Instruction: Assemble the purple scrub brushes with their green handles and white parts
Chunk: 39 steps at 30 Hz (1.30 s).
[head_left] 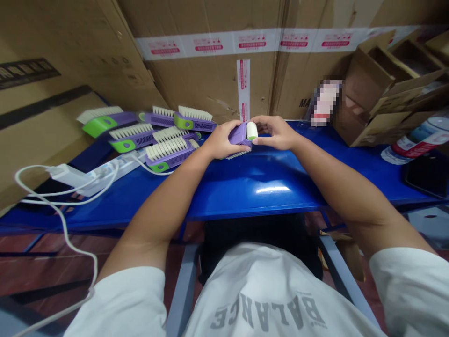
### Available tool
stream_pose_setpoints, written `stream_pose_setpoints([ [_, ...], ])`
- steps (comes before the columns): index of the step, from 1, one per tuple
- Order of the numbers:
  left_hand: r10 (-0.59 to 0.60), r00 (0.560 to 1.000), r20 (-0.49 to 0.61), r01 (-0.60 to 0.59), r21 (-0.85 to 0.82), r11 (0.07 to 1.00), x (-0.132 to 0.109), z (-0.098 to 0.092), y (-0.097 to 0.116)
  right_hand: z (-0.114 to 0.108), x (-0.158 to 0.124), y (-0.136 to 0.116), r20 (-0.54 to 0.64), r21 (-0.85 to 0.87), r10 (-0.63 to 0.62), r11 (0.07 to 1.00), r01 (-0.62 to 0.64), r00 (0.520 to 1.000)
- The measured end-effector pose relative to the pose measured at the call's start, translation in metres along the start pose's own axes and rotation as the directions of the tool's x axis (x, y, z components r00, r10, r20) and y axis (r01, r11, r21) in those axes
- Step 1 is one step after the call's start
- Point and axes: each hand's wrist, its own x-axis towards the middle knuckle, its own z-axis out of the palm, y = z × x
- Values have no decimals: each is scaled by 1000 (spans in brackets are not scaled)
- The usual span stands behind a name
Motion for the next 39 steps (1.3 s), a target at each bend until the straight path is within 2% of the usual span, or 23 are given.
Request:
stream_pose_setpoints([
  [19,6,1000,-1,-6,13,1000,1,0,-6,0,2,9,-13,86,38,996,-36,999],
  [31,9,1000,3,-9,-4,1000,1,1,-2,0,1,8,-3,83,-7,997,8,1000],
  [39,11,1000,8,-11,44,999,0,0,0,-1,1,9,5,66,-10,998,10,1000],
])
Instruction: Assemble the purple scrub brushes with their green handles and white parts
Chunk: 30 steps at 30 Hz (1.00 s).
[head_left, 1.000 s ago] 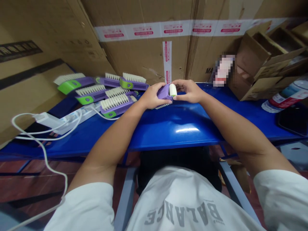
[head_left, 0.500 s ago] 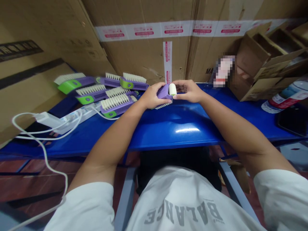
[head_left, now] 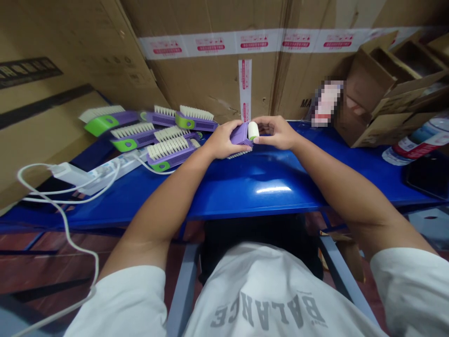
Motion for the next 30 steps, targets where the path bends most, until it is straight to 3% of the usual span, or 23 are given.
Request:
stream_pose_setpoints([
  [30,-10,1000,6,10,-17,1000,0,-2,4,1,-2,-10,-16,-149,-39,988,36,999],
])
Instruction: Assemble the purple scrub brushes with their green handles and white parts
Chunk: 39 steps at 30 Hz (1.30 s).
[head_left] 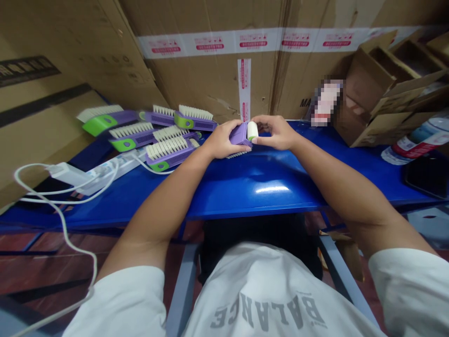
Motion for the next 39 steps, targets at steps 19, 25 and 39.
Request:
stream_pose_setpoints([
  [19,-6,1000,-5,6,-2,1000,1,1,-2,1,3,3,-7,119,56,991,-55,998],
  [25,-19,999,-44,19,2,1000,1,4,-4,2,3,8,-71,83,61,995,-55,996],
  [39,-48,998,-34,48,4,999,1,2,1,-5,5,15,-47,220,92,972,-80,995],
])
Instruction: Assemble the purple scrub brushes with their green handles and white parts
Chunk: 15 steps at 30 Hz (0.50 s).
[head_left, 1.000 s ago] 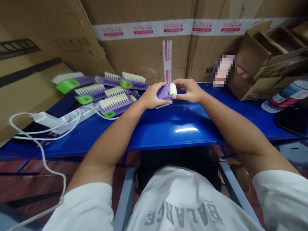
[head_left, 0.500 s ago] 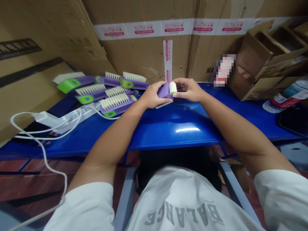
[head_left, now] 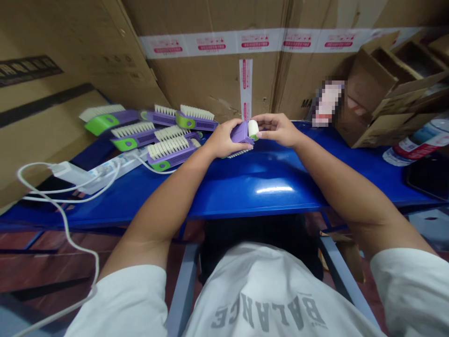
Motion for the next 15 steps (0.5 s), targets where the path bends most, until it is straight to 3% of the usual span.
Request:
stream_pose_setpoints([
  [15,-8,1000,0,8,-29,1000,0,0,-1,2,1,2,-8,-3,-6,1000,6,1000],
])
